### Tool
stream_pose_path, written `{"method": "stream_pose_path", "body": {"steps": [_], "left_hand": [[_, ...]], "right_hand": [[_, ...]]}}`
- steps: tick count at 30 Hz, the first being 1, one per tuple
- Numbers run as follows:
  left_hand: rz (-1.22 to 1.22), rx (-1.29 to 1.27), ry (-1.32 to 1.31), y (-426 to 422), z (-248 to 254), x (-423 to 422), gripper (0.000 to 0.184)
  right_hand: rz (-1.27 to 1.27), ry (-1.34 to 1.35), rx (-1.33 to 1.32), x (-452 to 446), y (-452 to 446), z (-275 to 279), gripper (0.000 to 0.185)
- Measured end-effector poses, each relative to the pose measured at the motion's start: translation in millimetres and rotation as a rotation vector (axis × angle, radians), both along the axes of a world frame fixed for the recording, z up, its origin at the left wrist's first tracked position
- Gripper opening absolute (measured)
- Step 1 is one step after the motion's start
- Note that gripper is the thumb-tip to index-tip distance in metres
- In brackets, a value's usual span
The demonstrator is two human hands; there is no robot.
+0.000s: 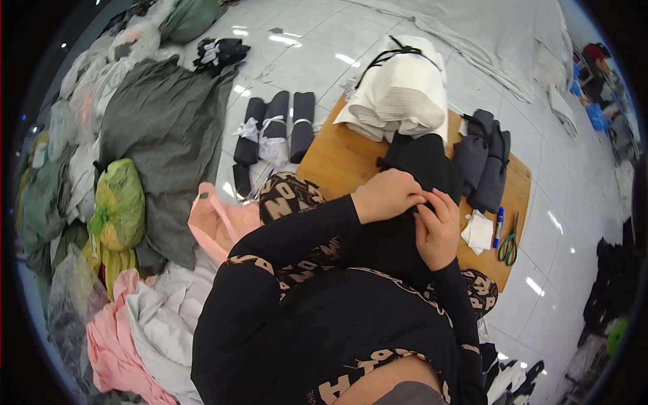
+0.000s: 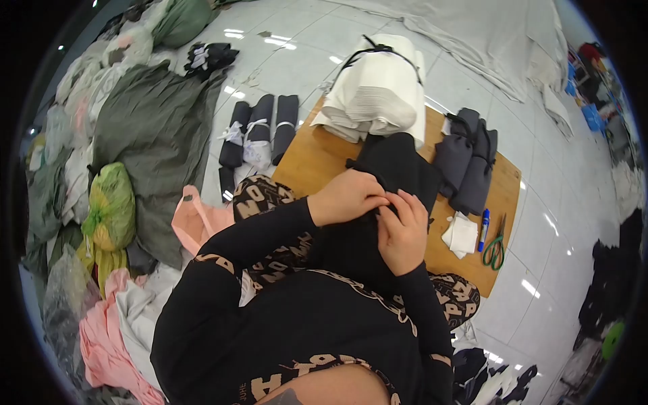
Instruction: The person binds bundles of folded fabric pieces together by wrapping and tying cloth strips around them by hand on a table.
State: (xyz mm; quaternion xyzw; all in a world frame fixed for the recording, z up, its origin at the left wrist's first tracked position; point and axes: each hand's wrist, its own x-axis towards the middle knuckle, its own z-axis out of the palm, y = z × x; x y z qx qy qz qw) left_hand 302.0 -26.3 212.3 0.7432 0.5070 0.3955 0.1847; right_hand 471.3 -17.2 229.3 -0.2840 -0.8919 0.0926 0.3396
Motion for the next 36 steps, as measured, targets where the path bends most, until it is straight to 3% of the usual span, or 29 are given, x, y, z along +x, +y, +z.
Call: {"method": "stream_pose_path", "body": {"steps": [4, 9, 10, 13, 14, 17, 18, 21, 22, 25, 26, 29, 30, 31, 33, 36], "left_hand": [[0.019, 0.278, 0.007, -24.6, -3.6, 2.8, 0.014], [-0.002, 0.241, 0.269, -21.3, 16.6, 2.3, 0.012], [-0.002, 0.193, 0.188, -22.7, 17.8, 5.5, 0.010], [-0.034, -0.541, -0.552, -15.6, 5.2, 12.1, 0.013], [0.076, -0.881, -0.725, -12.5, 7.6, 9.5, 0.020], [0.081, -1.059, -1.018, -6.6, 10.9, 8.7, 0.022], [0.134, -1.047, -1.027, -7.7, 16.3, 13.1, 0.025], [0.199, -0.509, -0.613, -9.0, 3.4, 22.9, 0.028], [0.180, -0.339, -0.363, -9.3, 8.5, 19.5, 0.027], [0.218, 0.068, -0.102, -1.0, 13.7, 15.1, 0.024], [0.252, -0.003, -0.164, 4.8, 19.3, 13.6, 0.019], [0.259, 0.134, -0.205, 24.7, 27.1, 23.3, 0.014], [0.246, 0.339, -0.309, 36.3, 22.4, 25.1, 0.007], [0.345, 0.278, -0.308, 39.4, 17.0, 21.7, 0.007], [0.575, 0.130, -0.331, 54.3, -38.0, -5.3, 0.006], [0.652, 0.173, -0.374, 56.1, -63.2, 1.6, 0.013]], "right_hand": [[-0.030, 0.072, -0.093, 1.5, 0.5, -7.2, 0.016], [-0.036, 0.157, -0.111, 0.8, 4.7, -11.5, 0.016], [-0.073, 0.167, -0.168, 2.0, 1.4, -9.1, 0.016], [-0.123, 0.249, -0.243, -2.1, -3.5, -7.8, 0.017], [-0.146, 0.269, -0.278, -3.1, -4.4, -5.2, 0.018], [-0.100, 0.192, -0.174, -0.2, 1.2, -1.9, 0.021], [-0.103, 0.150, -0.143, -1.9, 0.1, 3.9, 0.024], [-0.105, 0.151, -0.057, -5.0, 3.1, -8.7, 0.023], [-0.099, 0.198, -0.069, -4.4, 1.5, -10.1, 0.017], [-0.073, 0.379, -0.237, 1.9, -0.2, -13.7, 0.011], [-0.041, 0.341, -0.305, 2.9, 0.0, -12.4, 0.008], [0.064, 0.264, -0.519, 9.5, 5.4, -7.7, 0.009], [0.114, 0.255, -0.597, 15.3, 8.3, -7.8, 0.011], [0.166, 0.245, -0.673, 21.3, 10.8, -7.1, 0.013], [0.157, 0.209, -0.666, 33.6, -2.8, -6.3, 0.015], [0.107, 0.220, -0.670, 42.9, -17.8, -6.4, 0.012]]}}
